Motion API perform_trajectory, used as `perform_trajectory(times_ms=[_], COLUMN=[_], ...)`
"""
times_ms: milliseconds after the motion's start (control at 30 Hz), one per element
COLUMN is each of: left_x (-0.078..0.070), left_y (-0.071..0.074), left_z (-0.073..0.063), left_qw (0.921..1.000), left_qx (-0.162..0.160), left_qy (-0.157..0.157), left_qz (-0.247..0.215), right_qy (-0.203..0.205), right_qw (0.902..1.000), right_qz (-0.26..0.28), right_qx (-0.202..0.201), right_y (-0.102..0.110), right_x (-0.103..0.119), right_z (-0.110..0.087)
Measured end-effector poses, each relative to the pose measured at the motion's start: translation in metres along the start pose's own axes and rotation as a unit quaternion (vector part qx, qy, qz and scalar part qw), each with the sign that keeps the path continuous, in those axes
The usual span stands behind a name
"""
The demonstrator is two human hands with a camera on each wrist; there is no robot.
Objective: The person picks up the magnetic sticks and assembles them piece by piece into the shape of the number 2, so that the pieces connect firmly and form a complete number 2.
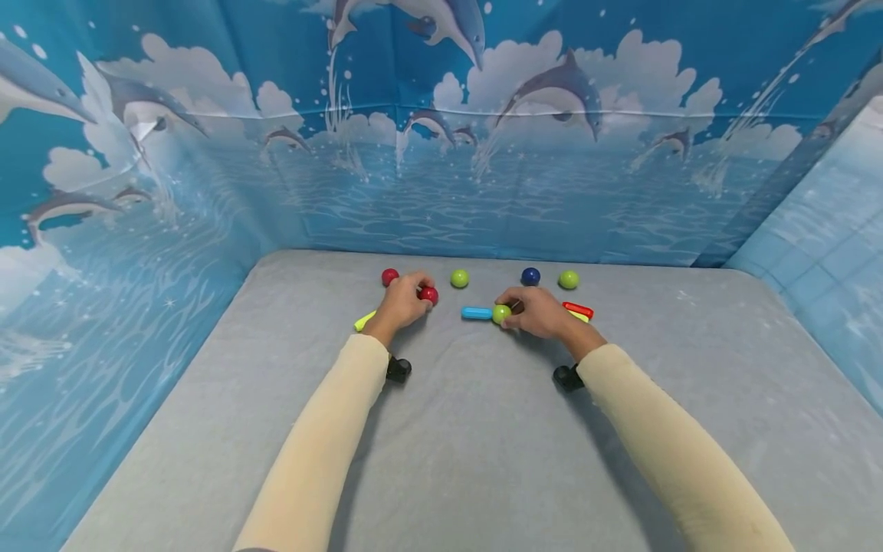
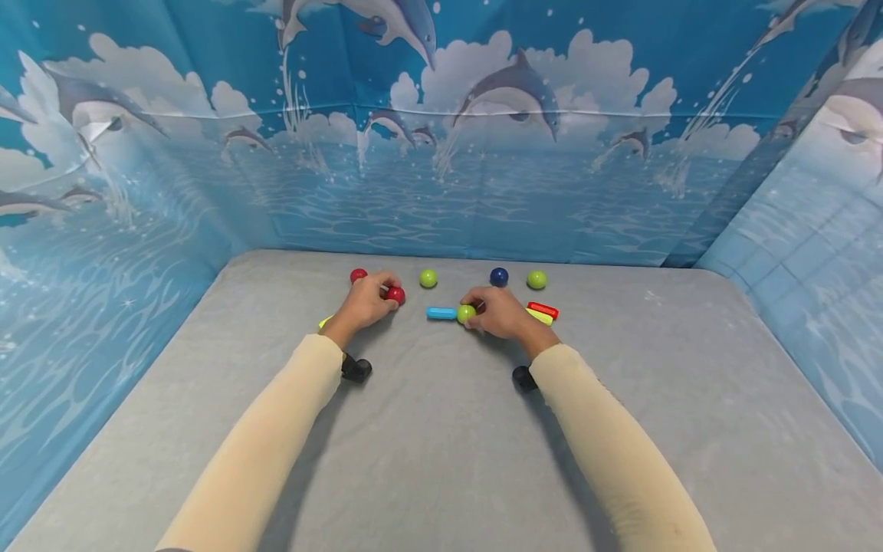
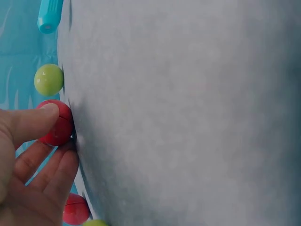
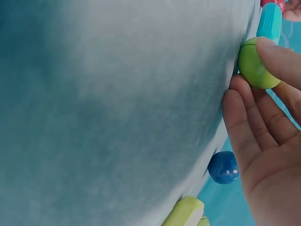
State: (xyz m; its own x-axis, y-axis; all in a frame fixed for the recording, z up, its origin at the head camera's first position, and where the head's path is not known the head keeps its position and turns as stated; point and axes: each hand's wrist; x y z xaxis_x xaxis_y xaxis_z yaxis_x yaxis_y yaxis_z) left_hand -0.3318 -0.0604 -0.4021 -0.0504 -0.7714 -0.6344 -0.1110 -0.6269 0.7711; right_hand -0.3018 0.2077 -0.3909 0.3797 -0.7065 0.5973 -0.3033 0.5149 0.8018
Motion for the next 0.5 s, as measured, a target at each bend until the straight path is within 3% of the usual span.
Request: perform_trajectory(times_ms=[500], left_x=[-0.003], left_y=[-0.002], left_z=[-0.013], left_qw=[0.9994], left_qx=[0.019], left_qy=[-0.023], left_qz=[0.015], right_qy=[-0.004], right_qw=[1.0000], right_qz=[0.000], right_qx=[-0.002], right_y=[0.001], right_x=[-0.001], right_z=[0.001])
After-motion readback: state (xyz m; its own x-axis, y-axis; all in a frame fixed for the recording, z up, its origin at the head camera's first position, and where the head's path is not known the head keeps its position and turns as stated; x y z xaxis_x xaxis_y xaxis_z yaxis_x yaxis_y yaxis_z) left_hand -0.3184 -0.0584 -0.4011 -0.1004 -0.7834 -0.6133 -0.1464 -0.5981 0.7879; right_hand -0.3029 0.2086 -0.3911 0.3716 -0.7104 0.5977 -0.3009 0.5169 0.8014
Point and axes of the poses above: each hand's wrist, its own z-axis towards the middle knuckle, its own y-axis out of the back of the hand, x = y × z, and after that the axes turned 9 degrees about y, right-handed
